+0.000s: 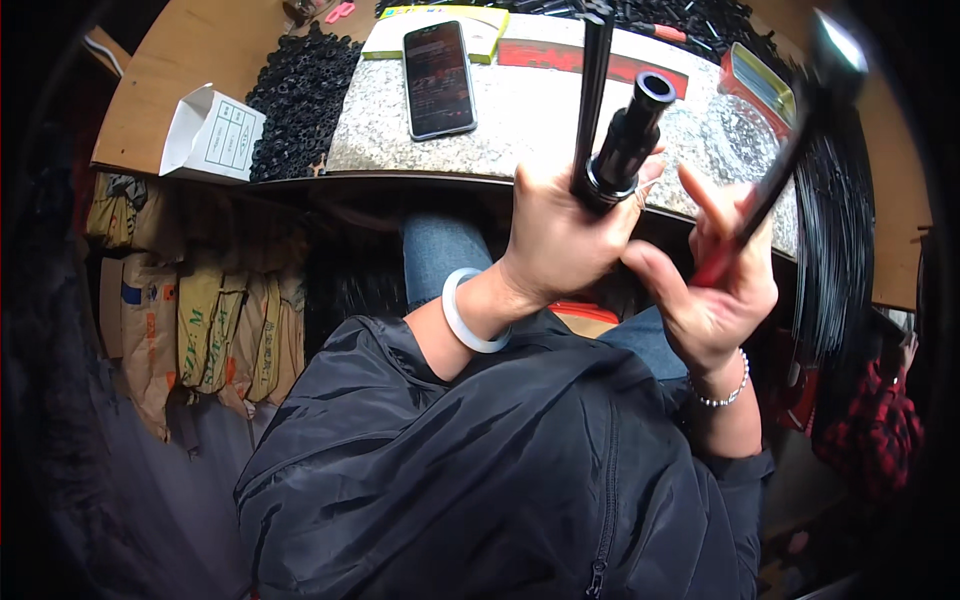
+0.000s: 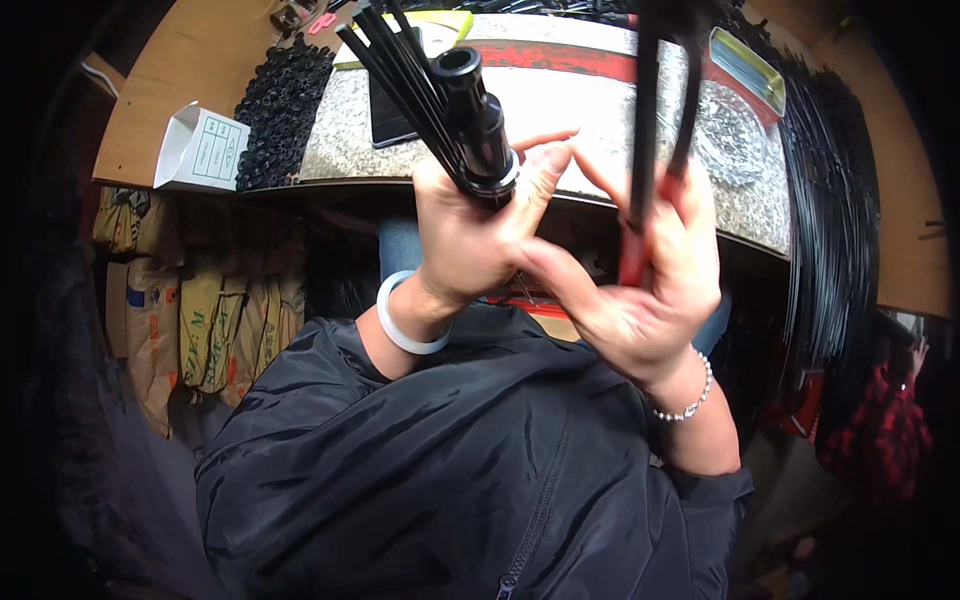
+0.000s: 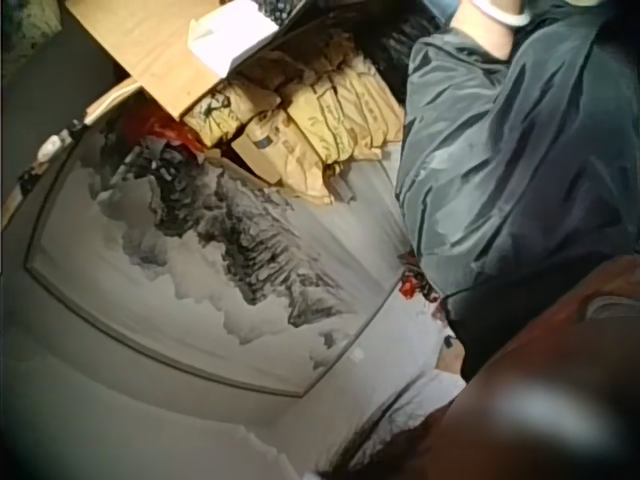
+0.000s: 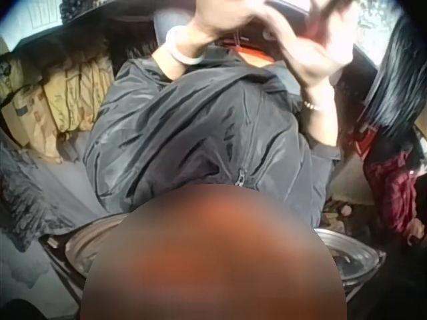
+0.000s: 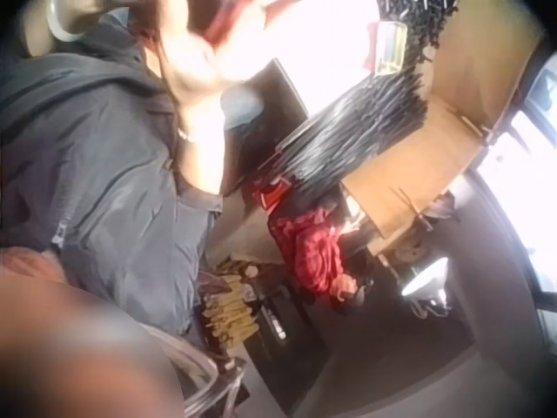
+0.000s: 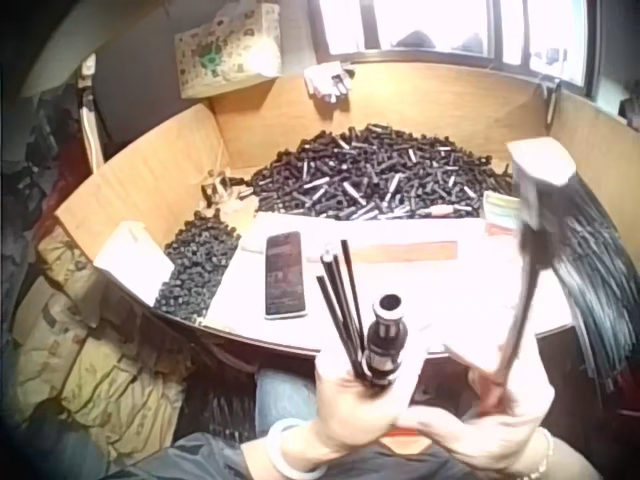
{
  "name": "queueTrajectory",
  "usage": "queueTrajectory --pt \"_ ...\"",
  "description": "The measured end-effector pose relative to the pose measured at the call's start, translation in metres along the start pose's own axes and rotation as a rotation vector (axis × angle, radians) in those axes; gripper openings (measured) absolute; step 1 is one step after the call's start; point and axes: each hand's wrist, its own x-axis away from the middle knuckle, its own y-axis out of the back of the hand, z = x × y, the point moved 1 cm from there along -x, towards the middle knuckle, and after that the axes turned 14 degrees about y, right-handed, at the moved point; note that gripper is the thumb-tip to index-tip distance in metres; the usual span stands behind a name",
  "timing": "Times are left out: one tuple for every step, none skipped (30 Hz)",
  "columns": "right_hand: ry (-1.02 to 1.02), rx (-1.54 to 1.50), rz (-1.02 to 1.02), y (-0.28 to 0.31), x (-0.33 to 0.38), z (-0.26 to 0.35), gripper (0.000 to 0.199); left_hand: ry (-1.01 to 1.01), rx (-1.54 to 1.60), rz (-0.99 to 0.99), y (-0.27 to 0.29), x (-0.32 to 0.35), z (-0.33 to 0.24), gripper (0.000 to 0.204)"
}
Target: The person is using pliers and their hands to assemble various black plastic and metal components that appear to be for umbrellas at a factory workbench.
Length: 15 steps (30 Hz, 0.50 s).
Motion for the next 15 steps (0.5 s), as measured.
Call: queueTrajectory --pt "0.021 0.065 0.065 -0.002 -0.011 0.003 0.048 0.012 0.004 0.042 0.002 0.002 0.003 0.016" --pt "0.116 0.074 0.072 -0.004 -0.019 0.002 0.036 -0.03 -0.018 0.053 0.002 0.001 0.002 0.018" --pt "0.163 0.095 0.067 -0.003 -0.022 0.001 0.026 -0.063 -0.007 0.064 0.001 -0.001 0.003 0.019" --pt "0.187 0.131 0.085 0.0 -0.023 0.002 0.025 -0.096 0.002 0.074 0.0 -0.003 0.004 0.019" --pt "0.21 0.16 0.103 0.002 -0.022 0.002 0.024 -0.075 -0.009 0.073 0.0 -0.002 0.002 0.018" --pt "0.165 0.136 0.066 0.0 -0.019 0.003 0.021 -0.024 -0.015 0.041 0.001 0.0 0.001 0.017" --pt "0.099 0.131 0.09 0.005 -0.015 0.003 0.02 0.026 -0.02 0.008 0.002 0.0 0.0 0.015" --pt "0.034 0.131 0.114 0.015 -0.011 0.001 0.02 0.135 0.151 -0.058 0.002 -0.003 0.003 0.013" --pt "0.132 0.186 0.264 0.026 -0.016 0.0 0.021 0.249 0.122 -0.096 0.012 -0.008 -0.002 0.012" --pt "0.063 0.288 0.306 0.037 -0.015 0.004 0.023 0.225 0.144 -0.114 0.016 -0.014 0.001 0.014" --pt "0.048 0.321 0.315 0.046 -0.011 0.003 0.024 0.22 0.139 -0.105 0.021 -0.015 0.002 0.015" --pt "0.097 0.363 0.355 0.053 -0.011 0.005 0.026 0.22 0.136 -0.115 0.023 -0.015 0.003 0.015" --pt "0.105 0.453 0.436 0.056 -0.014 0.009 0.028 0.211 0.14 -0.11 0.024 -0.016 0.004 0.016" --pt "0.14 0.53 0.479 0.058 -0.016 0.013 0.03 0.202 0.15 -0.098 0.023 -0.016 0.005 0.016" --pt "0.174 0.609 0.522 0.06 -0.018 0.015 0.031 0.205 0.136 -0.093 0.022 -0.017 0.007 0.015"
